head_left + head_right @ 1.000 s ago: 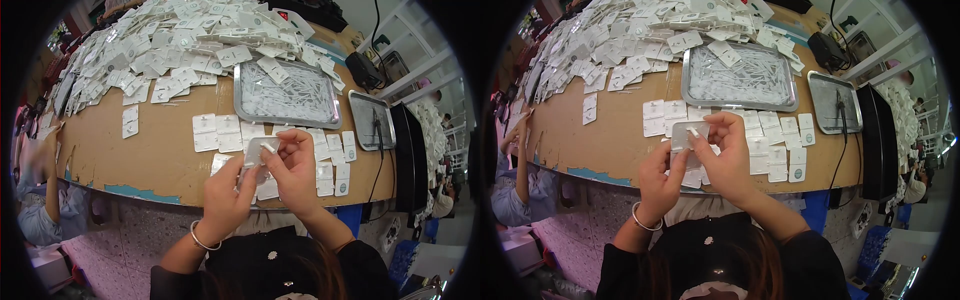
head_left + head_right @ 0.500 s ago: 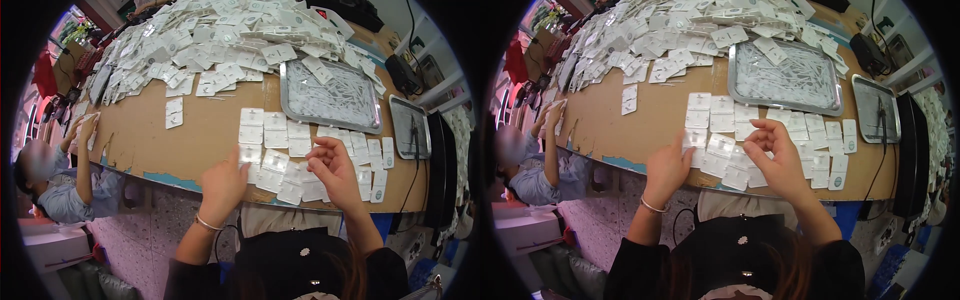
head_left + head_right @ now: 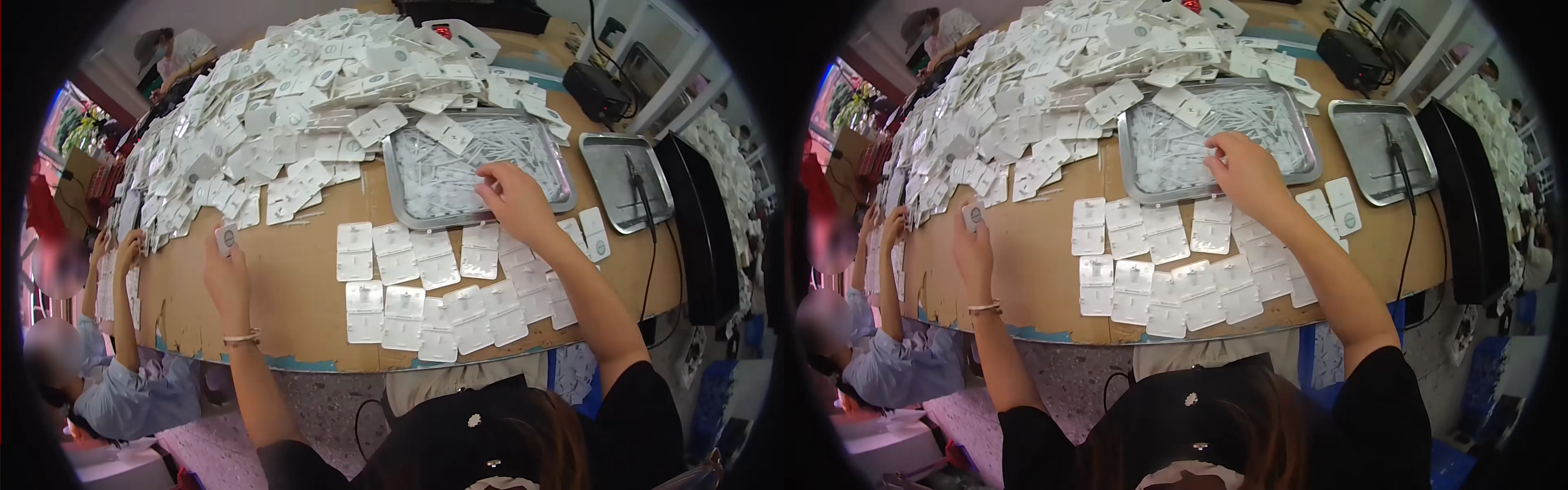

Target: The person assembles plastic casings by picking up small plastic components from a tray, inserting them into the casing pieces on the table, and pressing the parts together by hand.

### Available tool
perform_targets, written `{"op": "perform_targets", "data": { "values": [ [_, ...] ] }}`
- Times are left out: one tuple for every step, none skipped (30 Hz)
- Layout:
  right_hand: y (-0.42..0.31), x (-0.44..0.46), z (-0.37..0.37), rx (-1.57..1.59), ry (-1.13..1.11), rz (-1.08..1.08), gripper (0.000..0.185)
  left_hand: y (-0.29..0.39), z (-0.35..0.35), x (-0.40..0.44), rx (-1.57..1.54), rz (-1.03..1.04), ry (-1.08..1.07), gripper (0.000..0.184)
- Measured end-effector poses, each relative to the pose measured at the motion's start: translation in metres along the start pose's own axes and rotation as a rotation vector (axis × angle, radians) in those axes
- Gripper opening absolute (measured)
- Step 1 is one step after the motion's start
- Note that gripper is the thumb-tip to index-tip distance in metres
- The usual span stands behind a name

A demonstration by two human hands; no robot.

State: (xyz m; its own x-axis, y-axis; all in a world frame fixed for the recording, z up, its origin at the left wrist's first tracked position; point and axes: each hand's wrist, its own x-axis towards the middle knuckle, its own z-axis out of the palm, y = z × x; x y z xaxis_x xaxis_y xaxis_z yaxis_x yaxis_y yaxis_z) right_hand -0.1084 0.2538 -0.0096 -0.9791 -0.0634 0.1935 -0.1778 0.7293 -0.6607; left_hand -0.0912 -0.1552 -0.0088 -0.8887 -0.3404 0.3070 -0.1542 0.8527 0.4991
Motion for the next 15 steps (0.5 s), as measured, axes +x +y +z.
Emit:
{"op": "perform_targets", "data": {
  "values": [
    [0.01,0.013,0.007,-0.099,0.042,-0.072,0.021,0.004,-0.004,-0.003,-0.237,0.055,0.065,0.039],
    [0.015,0.024,0.012,-0.126,0.007,-0.057,0.019,0.012,-0.006,-0.007,-0.435,0.021,0.013,0.038],
    [0.017,0.035,0.017,-0.153,-0.031,-0.045,0.018,0.025,-0.005,-0.016,-0.632,-0.017,-0.038,0.037],
    [0.018,0.044,0.019,-0.181,-0.07,-0.036,0.017,0.038,-0.004,-0.025,-0.828,-0.057,-0.088,0.037],
    [0.02,0.052,0.02,-0.199,-0.102,-0.015,0.017,0.05,-0.005,-0.034,-0.888,-0.048,-0.126,0.035],
    [0.021,0.057,0.021,-0.216,-0.136,0.006,0.016,0.063,-0.006,-0.045,-0.946,-0.039,-0.163,0.034],
    [0.021,0.06,0.021,-0.231,-0.171,0.026,0.016,0.076,-0.006,-0.053,-1.002,-0.032,-0.2,0.034],
    [0.022,0.059,0.02,-0.211,-0.143,0.015,0.015,0.09,-0.006,-0.061,-1.109,-0.095,-0.28,0.032],
    [0.023,0.058,0.019,-0.19,-0.117,0.003,0.014,0.103,-0.007,-0.068,-1.215,-0.16,-0.359,0.03],
    [0.022,0.057,0.017,-0.17,-0.09,-0.01,0.013,0.113,-0.005,-0.073,-1.32,-0.225,-0.438,0.028],
    [0.019,0.054,0.014,-0.095,-0.072,0.012,0.013,0.12,-0.001,-0.076,-1.411,-0.304,-0.505,0.029],
    [0.01,0.047,0.007,-0.021,-0.055,0.036,0.013,0.124,0.005,-0.078,-1.5,-0.385,-0.575,0.03],
    [0.001,0.038,0.0,0.054,-0.038,0.06,0.013,0.129,0.011,-0.081,-1.586,-0.469,-0.644,0.031],
    [-0.009,0.029,-0.007,0.178,-0.022,0.054,0.013,0.132,0.021,-0.085,-1.611,-0.49,-0.659,0.033],
    [-0.02,0.017,-0.014,0.304,-0.007,0.05,0.013,0.134,0.031,-0.09,-1.635,-0.512,-0.673,0.036]
  ]
}}
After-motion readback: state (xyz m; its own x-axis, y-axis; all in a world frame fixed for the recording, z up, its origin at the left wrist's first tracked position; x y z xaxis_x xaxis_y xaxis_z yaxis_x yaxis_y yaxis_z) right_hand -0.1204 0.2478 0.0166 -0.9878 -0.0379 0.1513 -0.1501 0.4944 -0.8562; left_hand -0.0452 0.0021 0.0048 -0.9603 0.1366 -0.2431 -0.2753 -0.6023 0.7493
